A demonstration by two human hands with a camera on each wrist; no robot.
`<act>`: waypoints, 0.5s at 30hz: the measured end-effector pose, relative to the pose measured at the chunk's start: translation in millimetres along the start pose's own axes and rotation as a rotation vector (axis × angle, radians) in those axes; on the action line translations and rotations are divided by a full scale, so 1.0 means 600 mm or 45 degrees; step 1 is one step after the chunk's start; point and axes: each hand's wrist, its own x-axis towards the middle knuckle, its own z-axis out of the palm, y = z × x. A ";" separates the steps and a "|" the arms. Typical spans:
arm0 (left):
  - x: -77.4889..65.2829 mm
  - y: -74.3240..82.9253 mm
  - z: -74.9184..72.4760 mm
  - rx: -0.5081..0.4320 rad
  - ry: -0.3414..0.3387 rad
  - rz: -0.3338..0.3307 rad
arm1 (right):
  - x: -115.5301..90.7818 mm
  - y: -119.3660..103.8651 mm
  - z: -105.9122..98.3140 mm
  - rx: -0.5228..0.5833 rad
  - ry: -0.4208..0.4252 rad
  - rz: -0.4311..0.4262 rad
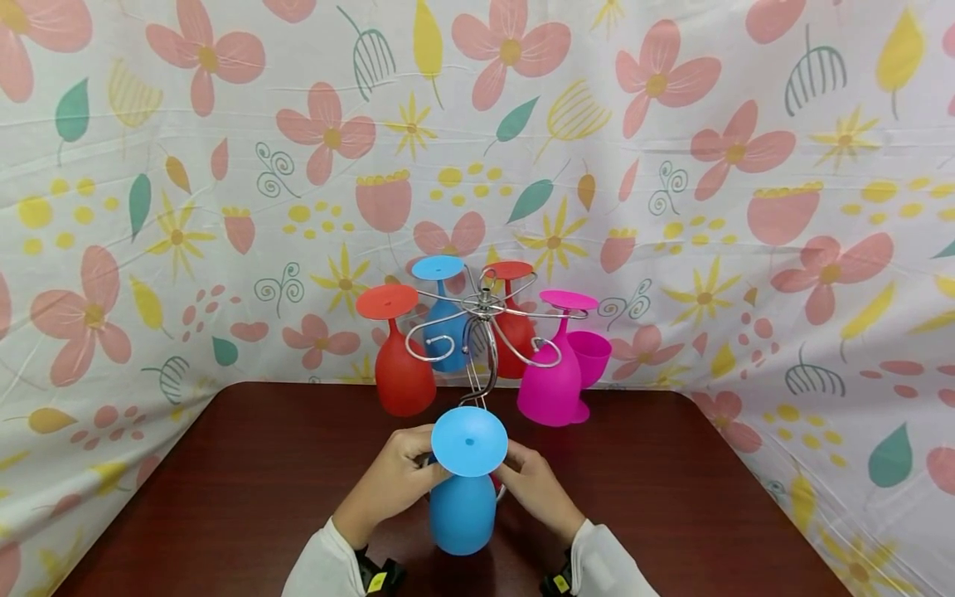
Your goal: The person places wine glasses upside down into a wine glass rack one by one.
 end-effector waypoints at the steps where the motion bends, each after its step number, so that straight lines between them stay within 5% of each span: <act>1: 0.000 0.003 -0.001 0.003 0.007 0.007 | 0.002 0.000 0.002 -0.001 0.009 -0.005; 15: 0.013 0.042 -0.007 0.032 0.081 0.134 | 0.016 0.000 0.016 -0.062 0.139 -0.003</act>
